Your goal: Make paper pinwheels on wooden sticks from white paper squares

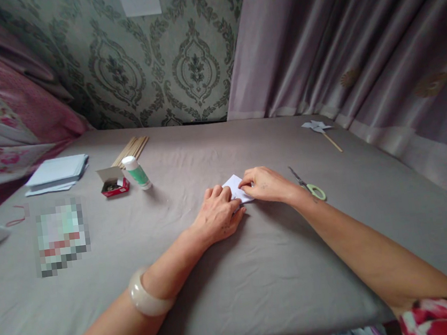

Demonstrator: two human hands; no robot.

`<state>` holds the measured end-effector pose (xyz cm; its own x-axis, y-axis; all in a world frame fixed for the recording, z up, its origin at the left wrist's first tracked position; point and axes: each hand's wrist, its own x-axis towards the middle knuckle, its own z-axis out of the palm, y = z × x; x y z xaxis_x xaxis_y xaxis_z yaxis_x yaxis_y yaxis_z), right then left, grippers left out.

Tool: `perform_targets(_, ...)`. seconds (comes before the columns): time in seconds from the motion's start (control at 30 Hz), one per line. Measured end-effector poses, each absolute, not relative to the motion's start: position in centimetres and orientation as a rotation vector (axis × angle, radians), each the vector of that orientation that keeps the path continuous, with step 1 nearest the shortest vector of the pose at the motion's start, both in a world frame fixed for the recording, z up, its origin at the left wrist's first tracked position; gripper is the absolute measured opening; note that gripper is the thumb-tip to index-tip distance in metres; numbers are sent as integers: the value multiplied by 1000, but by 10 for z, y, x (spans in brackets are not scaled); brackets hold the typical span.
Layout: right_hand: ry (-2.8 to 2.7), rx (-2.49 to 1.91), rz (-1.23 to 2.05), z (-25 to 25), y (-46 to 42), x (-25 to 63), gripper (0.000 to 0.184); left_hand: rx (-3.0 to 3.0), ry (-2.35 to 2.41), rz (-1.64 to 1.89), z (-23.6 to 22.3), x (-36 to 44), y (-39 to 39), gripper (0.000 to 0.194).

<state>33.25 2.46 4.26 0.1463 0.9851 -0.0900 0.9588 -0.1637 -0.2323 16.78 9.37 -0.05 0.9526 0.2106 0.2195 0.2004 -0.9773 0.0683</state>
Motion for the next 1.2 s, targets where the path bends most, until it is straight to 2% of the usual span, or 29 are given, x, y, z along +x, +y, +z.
perform_targets(0.3,-2003,-2288,223,38,21,323,28,3056,329,363,-2,169,94,40)
perform_targets(0.67,-2026,-2400,249,40,29,317,23,3060,314,370,-4,169,96,40)
perform_targets(1.2,-2026,-2332,257,45,32,322,24,3054,314,376,-3,168,95,37)
